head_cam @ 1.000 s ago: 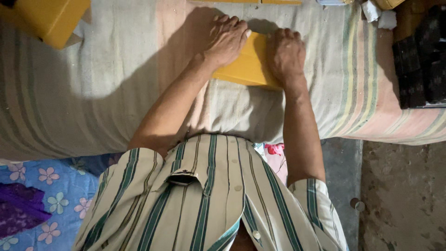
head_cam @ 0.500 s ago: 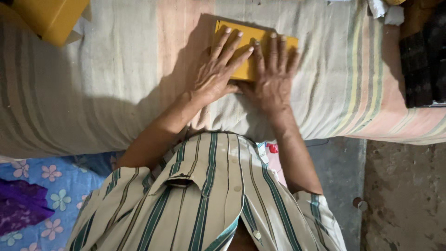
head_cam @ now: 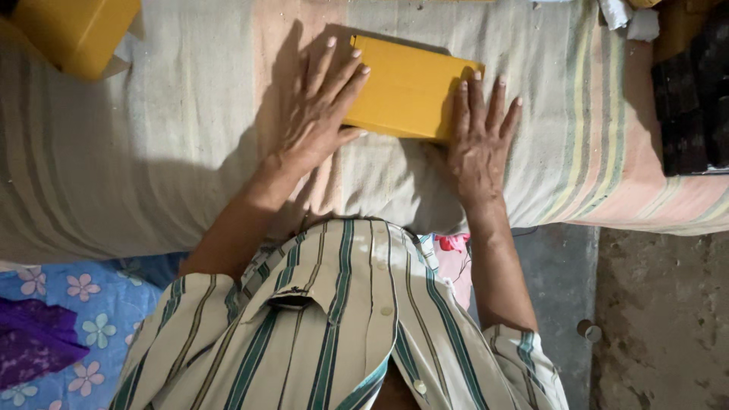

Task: The person folds yellow cardboard boxes on a bed. They take flat pre-cut box blanks, fold up the side walls and flaps, press the creases flat with their palms, and place finished boxes onto a growing stack beside them, repeating the cycle.

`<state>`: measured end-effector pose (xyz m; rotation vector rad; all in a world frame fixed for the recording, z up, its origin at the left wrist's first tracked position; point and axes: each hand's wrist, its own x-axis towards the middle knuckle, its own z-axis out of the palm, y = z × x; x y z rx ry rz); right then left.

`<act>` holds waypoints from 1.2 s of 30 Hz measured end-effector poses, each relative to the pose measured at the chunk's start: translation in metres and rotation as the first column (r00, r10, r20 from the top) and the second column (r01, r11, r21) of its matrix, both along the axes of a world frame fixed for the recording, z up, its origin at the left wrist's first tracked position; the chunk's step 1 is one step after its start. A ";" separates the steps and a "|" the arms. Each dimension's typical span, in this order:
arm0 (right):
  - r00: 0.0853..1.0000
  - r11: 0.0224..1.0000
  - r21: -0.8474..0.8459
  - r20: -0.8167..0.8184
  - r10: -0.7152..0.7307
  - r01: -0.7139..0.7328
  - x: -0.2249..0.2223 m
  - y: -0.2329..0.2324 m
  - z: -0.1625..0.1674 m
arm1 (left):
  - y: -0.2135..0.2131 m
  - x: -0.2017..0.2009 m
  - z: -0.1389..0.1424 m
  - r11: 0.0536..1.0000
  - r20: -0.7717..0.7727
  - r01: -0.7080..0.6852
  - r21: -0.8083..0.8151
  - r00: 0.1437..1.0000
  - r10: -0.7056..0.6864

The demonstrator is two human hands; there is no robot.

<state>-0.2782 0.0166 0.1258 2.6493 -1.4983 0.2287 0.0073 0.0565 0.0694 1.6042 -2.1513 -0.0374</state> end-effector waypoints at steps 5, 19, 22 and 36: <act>0.995 0.991 -0.082 -0.001 0.104 -0.104 0.042 -0.014 -0.023 | -0.020 -0.039 -0.004 1.000 0.198 0.008 -0.027 0.980 -0.003; 0.999 0.995 0.101 0.036 0.018 -0.021 0.012 0.005 0.023 | -0.019 -0.017 0.009 0.992 0.026 -0.040 0.122 0.999 0.038; 0.996 0.985 0.171 0.094 -0.007 -0.009 0.044 -0.018 0.007 | -0.039 -0.042 0.016 0.986 -0.068 -0.047 0.159 0.996 0.058; 0.981 0.975 0.138 0.068 -0.184 0.174 0.038 -0.051 -0.004 | -0.059 -0.026 0.028 0.925 -0.022 -0.309 0.219 0.947 0.322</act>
